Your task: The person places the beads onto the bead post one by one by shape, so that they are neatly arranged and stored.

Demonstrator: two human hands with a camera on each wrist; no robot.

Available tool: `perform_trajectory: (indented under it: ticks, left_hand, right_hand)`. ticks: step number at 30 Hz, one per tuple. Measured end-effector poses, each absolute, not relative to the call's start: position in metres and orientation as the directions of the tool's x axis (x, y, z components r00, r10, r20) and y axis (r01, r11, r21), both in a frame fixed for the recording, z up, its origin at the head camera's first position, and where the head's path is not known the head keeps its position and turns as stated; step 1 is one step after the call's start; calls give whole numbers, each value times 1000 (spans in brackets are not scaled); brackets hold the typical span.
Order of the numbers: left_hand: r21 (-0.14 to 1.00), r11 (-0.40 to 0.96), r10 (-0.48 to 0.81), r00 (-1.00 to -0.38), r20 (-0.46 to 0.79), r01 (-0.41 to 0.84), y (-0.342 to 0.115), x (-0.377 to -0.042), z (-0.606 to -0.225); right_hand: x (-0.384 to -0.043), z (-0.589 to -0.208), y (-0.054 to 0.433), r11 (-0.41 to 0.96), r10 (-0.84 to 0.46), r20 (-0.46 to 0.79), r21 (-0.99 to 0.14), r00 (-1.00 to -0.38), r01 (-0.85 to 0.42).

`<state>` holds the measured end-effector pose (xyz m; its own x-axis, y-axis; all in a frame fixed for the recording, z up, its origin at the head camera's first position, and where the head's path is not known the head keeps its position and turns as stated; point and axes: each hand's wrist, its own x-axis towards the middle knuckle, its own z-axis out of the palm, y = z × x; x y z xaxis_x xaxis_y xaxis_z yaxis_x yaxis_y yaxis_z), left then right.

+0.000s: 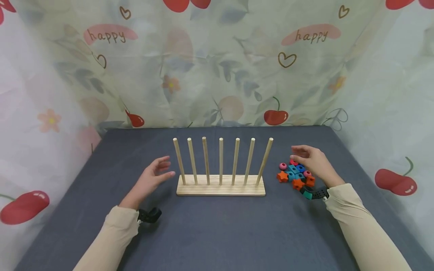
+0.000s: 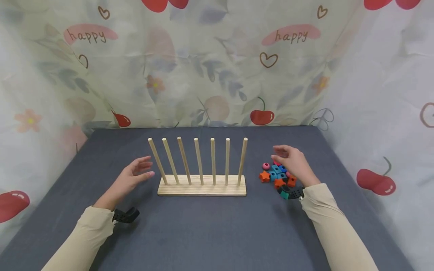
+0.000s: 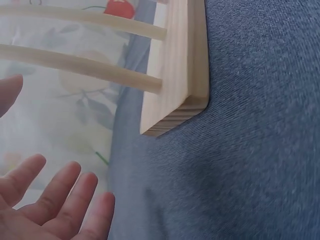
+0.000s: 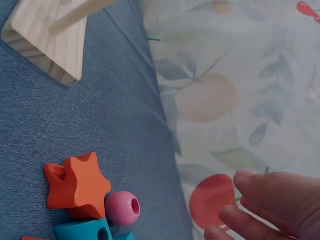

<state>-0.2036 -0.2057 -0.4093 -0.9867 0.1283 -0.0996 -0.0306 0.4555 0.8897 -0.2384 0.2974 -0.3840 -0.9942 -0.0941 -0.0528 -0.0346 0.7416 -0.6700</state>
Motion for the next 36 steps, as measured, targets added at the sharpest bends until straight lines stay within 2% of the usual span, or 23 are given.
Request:
perform_trajectory:
  ticks: [7, 12, 23, 31, 36]
  left_hand:
    - [907, 416, 160, -977, -143, -64, -202, -212, -426]
    - [904, 426, 201, -969, -144, -47, -197, -216, -434]
    - [855, 517, 227, -955, -190, -46, -193, -216, -450]
    - [767, 641, 270, -944, -190, 29, -189, -216, -452]
    - [751, 660, 266, -943, -200, 27, -189, -217, -451]
  right_hand:
    - [-255, -390, 295, 695, -142, -145, -719, -979, 6]
    - [-261, -400, 296, 689, -177, -159, -725, -971, -6]
    - [-265, -427, 289, 715, -176, -189, -699, -966, 6]
    - [-267, -433, 288, 733, -174, -166, -680, -971, -15]
    - [-268, -432, 288, 748, -167, -171, -664, -971, -12]
